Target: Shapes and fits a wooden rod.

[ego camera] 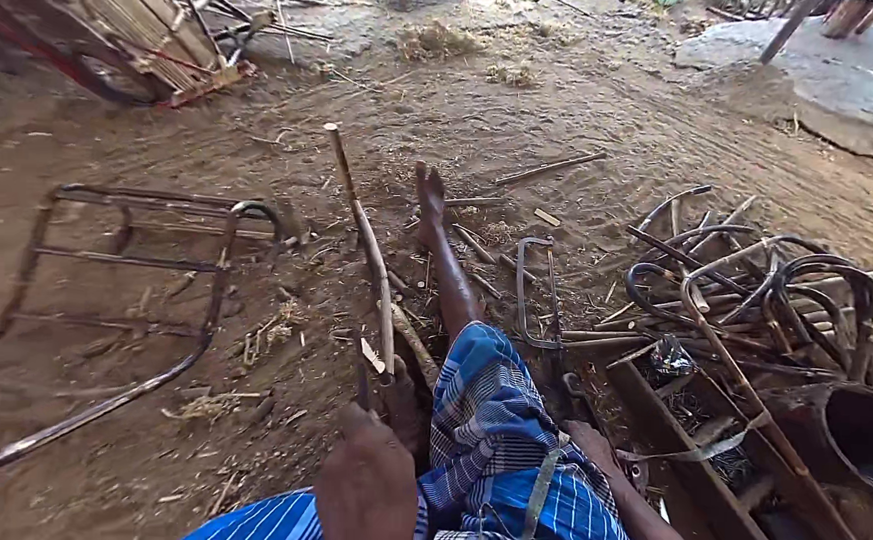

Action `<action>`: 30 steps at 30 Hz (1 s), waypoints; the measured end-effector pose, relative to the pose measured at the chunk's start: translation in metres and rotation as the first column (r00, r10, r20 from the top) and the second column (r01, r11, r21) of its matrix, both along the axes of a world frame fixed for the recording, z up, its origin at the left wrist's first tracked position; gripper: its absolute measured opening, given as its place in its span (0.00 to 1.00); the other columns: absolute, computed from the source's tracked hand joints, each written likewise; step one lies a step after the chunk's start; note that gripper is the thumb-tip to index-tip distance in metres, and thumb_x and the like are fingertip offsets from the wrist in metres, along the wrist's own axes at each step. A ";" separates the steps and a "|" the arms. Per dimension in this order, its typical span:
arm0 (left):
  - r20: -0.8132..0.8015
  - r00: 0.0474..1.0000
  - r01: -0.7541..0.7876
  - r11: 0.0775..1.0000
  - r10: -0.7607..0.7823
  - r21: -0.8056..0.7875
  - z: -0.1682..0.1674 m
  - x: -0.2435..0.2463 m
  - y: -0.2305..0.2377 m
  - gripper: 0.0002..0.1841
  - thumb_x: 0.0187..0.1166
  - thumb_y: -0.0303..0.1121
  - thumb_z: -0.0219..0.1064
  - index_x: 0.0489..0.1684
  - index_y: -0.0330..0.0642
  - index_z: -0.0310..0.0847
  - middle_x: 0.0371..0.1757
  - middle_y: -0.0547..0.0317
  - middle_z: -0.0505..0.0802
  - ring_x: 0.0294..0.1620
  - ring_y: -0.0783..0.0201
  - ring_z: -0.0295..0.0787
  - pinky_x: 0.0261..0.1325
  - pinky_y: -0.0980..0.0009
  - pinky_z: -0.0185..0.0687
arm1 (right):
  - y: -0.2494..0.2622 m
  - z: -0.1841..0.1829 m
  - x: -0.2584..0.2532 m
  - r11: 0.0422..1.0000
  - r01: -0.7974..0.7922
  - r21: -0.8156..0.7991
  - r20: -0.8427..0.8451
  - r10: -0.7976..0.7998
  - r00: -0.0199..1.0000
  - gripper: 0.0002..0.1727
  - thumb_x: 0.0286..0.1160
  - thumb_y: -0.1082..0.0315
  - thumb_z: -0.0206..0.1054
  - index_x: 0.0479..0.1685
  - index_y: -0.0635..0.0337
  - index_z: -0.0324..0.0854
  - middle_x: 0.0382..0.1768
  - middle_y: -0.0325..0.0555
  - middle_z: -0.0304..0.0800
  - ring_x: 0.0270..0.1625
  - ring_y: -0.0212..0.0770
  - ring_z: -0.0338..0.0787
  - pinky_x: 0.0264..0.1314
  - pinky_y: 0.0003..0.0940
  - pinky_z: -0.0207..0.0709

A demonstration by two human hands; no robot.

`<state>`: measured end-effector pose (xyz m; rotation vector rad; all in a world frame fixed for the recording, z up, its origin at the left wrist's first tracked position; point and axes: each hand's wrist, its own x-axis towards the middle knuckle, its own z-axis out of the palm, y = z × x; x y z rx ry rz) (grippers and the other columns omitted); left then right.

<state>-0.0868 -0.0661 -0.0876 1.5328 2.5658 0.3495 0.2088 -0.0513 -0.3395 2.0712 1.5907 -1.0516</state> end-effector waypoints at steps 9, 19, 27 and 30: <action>-0.029 0.997 -0.079 0.985 0.075 -0.151 -0.005 0.000 0.009 0.17 0.91 0.34 0.53 0.68 0.32 0.76 0.35 0.44 0.93 0.33 0.46 0.95 0.37 0.51 0.90 | 0.021 0.050 -0.003 0.919 0.267 0.291 -0.113 -0.244 0.963 0.26 0.85 0.58 0.60 0.76 0.66 0.74 0.60 0.70 0.88 0.64 0.69 0.88 0.66 0.70 0.77; -0.056 0.997 -0.057 0.995 0.053 -0.078 -0.008 0.006 0.010 0.14 0.90 0.32 0.54 0.61 0.32 0.78 0.31 0.45 0.92 0.30 0.45 0.95 0.34 0.50 0.90 | 0.058 0.176 -0.052 0.912 0.339 0.230 -0.900 0.066 0.431 0.21 0.83 0.40 0.58 0.42 0.49 0.80 0.15 0.32 0.64 0.12 0.29 0.63 0.12 0.26 0.61; -0.020 0.998 -0.061 0.988 0.059 -0.144 -0.002 0.014 0.009 0.17 0.92 0.34 0.52 0.68 0.31 0.77 0.37 0.41 0.94 0.38 0.42 0.96 0.41 0.47 0.90 | 0.099 0.170 -0.202 0.900 0.274 0.339 -0.880 0.200 0.432 0.31 0.68 0.63 0.81 0.70 0.52 0.72 0.36 0.48 0.89 0.27 0.44 0.88 0.30 0.45 0.86; -0.029 0.997 -0.070 0.990 0.067 -0.123 0.002 0.008 0.008 0.17 0.92 0.34 0.51 0.65 0.32 0.78 0.38 0.41 0.94 0.38 0.44 0.96 0.41 0.48 0.91 | 0.106 0.160 -0.239 0.912 0.332 0.242 -0.936 0.128 0.329 0.25 0.70 0.65 0.78 0.64 0.57 0.73 0.31 0.50 0.89 0.23 0.44 0.88 0.26 0.40 0.86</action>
